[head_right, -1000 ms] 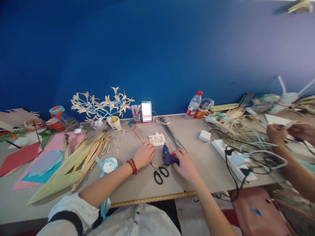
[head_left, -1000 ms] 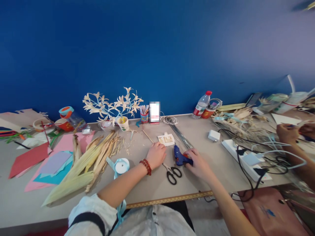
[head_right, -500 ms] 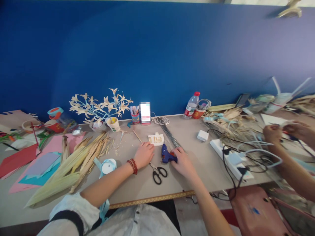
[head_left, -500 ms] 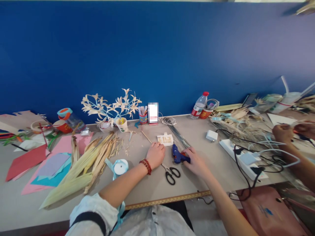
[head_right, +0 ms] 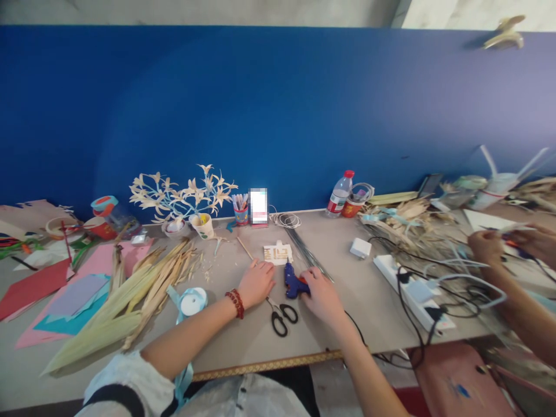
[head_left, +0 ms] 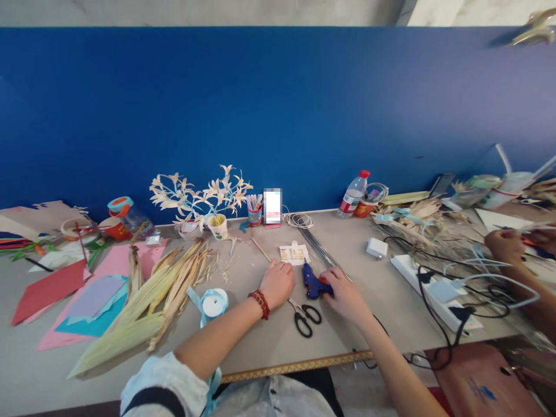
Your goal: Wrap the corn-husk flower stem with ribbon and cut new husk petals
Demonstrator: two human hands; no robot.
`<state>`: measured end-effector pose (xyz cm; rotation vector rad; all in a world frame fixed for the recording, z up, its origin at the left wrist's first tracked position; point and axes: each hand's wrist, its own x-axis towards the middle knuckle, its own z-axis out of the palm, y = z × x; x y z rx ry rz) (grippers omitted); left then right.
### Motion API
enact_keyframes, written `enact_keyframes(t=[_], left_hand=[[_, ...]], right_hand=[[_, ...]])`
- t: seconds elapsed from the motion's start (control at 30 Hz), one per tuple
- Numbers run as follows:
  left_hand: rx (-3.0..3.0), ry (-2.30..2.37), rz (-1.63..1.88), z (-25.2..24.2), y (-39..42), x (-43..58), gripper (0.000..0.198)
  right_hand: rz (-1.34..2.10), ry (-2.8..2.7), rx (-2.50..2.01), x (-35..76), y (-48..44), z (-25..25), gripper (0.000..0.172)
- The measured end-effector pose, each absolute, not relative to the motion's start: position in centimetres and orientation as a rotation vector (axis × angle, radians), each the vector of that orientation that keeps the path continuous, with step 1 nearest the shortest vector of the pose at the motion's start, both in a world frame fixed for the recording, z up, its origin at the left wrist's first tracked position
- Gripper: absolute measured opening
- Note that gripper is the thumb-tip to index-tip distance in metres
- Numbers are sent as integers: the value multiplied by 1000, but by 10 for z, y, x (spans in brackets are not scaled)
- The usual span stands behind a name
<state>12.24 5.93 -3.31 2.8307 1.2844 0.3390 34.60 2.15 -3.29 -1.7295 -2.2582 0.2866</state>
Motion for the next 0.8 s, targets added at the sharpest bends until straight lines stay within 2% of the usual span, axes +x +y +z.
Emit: enact_keyframes(t=[0.37, 0.8], left_hand=[[2770, 1230, 341, -25, 51, 109, 24], [2729, 1219, 328, -35, 57, 112, 31]], right_hand=[[358, -2234, -1634, 353, 26, -38, 41], [460, -2139, -1583, 355, 37, -39, 37]])
